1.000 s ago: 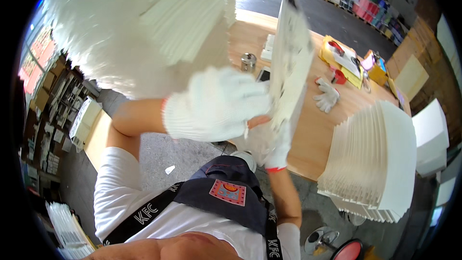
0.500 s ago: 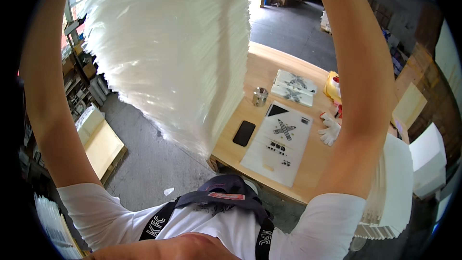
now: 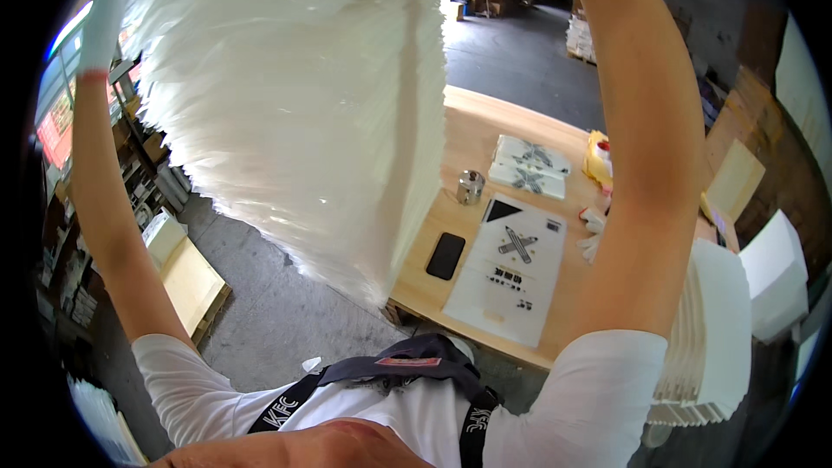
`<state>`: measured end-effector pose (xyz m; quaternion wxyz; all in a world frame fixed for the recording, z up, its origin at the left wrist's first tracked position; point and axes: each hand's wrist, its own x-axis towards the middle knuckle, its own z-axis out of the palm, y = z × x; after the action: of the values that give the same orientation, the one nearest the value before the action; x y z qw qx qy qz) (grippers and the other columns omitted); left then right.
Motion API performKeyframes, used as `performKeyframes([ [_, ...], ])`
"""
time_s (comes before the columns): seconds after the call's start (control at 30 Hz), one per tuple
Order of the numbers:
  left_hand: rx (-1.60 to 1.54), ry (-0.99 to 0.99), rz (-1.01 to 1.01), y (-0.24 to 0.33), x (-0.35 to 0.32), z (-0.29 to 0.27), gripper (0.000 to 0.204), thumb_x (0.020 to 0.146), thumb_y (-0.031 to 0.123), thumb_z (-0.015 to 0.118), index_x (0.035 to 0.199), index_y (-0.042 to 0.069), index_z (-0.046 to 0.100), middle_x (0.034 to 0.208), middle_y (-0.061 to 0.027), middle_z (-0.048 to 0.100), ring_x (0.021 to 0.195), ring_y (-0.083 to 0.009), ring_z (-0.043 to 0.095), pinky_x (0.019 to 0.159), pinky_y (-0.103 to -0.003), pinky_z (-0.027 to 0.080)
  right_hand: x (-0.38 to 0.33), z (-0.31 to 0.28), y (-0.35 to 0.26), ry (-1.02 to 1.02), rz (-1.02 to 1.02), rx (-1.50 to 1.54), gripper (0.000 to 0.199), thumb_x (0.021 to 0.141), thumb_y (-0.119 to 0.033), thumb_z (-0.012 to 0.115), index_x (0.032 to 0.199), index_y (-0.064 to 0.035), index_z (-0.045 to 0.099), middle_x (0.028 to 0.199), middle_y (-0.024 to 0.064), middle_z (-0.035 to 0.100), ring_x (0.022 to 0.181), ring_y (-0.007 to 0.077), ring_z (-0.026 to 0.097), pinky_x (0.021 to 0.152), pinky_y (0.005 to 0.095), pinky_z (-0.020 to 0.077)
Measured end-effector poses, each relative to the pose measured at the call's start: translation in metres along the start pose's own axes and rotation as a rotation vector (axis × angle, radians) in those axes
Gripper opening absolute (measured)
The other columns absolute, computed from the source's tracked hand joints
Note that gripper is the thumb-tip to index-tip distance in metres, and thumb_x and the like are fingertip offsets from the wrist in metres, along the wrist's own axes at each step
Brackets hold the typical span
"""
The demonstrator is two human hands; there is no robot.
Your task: The person repeatedly picks up stacks of white paper sheets from the right side of the table, places them into clear plastic packaging sleeves, and stacks the packaged units on the left side. The process is continuous and repetitive, involving handling paper stacks and plastic sleeves.
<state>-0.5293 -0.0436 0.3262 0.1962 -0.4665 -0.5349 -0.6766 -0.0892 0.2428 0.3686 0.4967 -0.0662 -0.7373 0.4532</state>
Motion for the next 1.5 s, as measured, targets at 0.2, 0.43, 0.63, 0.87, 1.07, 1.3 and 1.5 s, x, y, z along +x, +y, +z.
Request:
performKeyframes([
  [0.2, 0.693, 0.215, 0.013, -0.2, -0.241, -0.106, 0.048, 0.097, 0.037, 0.051, 0.13, 0.003, 0.054, 0.124, -0.0119, 0.059, 0.109, -0.021, 0.056, 0.097, -0.036, 0.043, -0.168, -0.027, 0.093, -0.165, -0.164, -0.593, 0.03, 0.096, -0.023, 0.044, 0.092, -0.0013, 0.064, 0.068, -0.0006, 0.056, 0.058, 0.0106, 0.054, 0.049, 0.0277, 0.0399],
  [0.43, 0.432, -1.526, -1.147, -0.302, -0.734, 0.022, 0.037, 0.092, 0.038, 0.058, 0.111, 0.009, 0.069, 0.101, -0.0084, 0.07, 0.088, -0.0216, 0.067, 0.077, -0.04, 0.054, -0.466, -0.05, 0.237, -0.01, 0.944, -0.063, 0.045, 0.099, -0.044, 0.048, 0.118, -0.0058, 0.064, 0.075, 0.0028, 0.061, 0.06, 0.0092, 0.058, 0.055, 0.0227, 0.0481],
  [0.63, 0.082, -1.396, -0.062, -0.098, -0.727, 0.266, 0.014, 0.089, 0.027, 0.06, 0.089, 0.013, 0.058, 0.075, -0.0154, 0.062, 0.072, -0.0371, 0.063, 0.06, -0.05, 0.048, -0.626, -0.009, 0.293, 0.06, 1.303, 0.046, 0.044, 0.099, -0.04, 0.049, 0.126, -0.007, 0.059, 0.083, 0.0059, 0.063, 0.068, 0.0125, 0.061, 0.06, 0.026, 0.0512],
  [0.87, 0.184, -1.618, 0.104, -0.107, -0.748, 0.406, 0.03, 0.081, 0.036, 0.064, 0.093, 0.009, 0.069, 0.093, -0.0197, 0.064, 0.09, -0.038, 0.062, 0.077, -0.048, 0.05, -0.666, 0.008, 0.281, 0.241, 1.349, 0.142, 0.043, 0.099, -0.036, 0.05, 0.127, -0.0042, 0.057, 0.085, 0.007, 0.063, 0.067, 0.0123, 0.059, 0.062, 0.0253, 0.0495],
  [1.07, 0.098, -1.857, -0.188, -0.137, -0.739, 0.437, 0.033, 0.078, 0.035, 0.064, 0.093, 0.006, 0.07, 0.095, -0.0182, 0.068, 0.092, -0.0322, 0.064, 0.078, -0.042, 0.049, -0.662, 0.002, 0.286, 0.291, 1.382, 0.171, 0.042, 0.1, -0.036, 0.049, 0.126, -0.0042, 0.058, 0.086, 0.0081, 0.064, 0.069, 0.0131, 0.06, 0.062, 0.0255, 0.0502],
  [1.3, -0.148, -1.92, -0.277, -0.094, -0.69, 0.419, 0.026, 0.081, 0.024, 0.06, 0.097, 0.005, 0.068, 0.093, -0.0136, 0.069, 0.084, -0.0238, 0.062, 0.075, -0.035, 0.047, -0.64, -0.01, 0.336, 0.434, 1.209, 0.28, 0.046, 0.099, -0.042, 0.05, 0.123, -0.0032, 0.058, 0.089, 0.0094, 0.065, 0.072, 0.016, 0.063, 0.063, 0.0278, 0.0529],
  [1.5, -0.242, -1.719, -0.418, -0.104, -0.686, 0.417, 0.022, 0.085, 0.023, 0.058, 0.094, 0.005, 0.067, 0.091, -0.0114, 0.068, 0.085, -0.0225, 0.062, 0.077, -0.033, 0.046, -0.6, -0.003, 0.368, 0.549, 1.334, 0.373, 0.046, 0.096, -0.046, 0.053, 0.114, -0.0045, 0.06, 0.087, 0.0083, 0.064, 0.071, 0.0152, 0.062, 0.061, 0.0284, 0.0519],
])
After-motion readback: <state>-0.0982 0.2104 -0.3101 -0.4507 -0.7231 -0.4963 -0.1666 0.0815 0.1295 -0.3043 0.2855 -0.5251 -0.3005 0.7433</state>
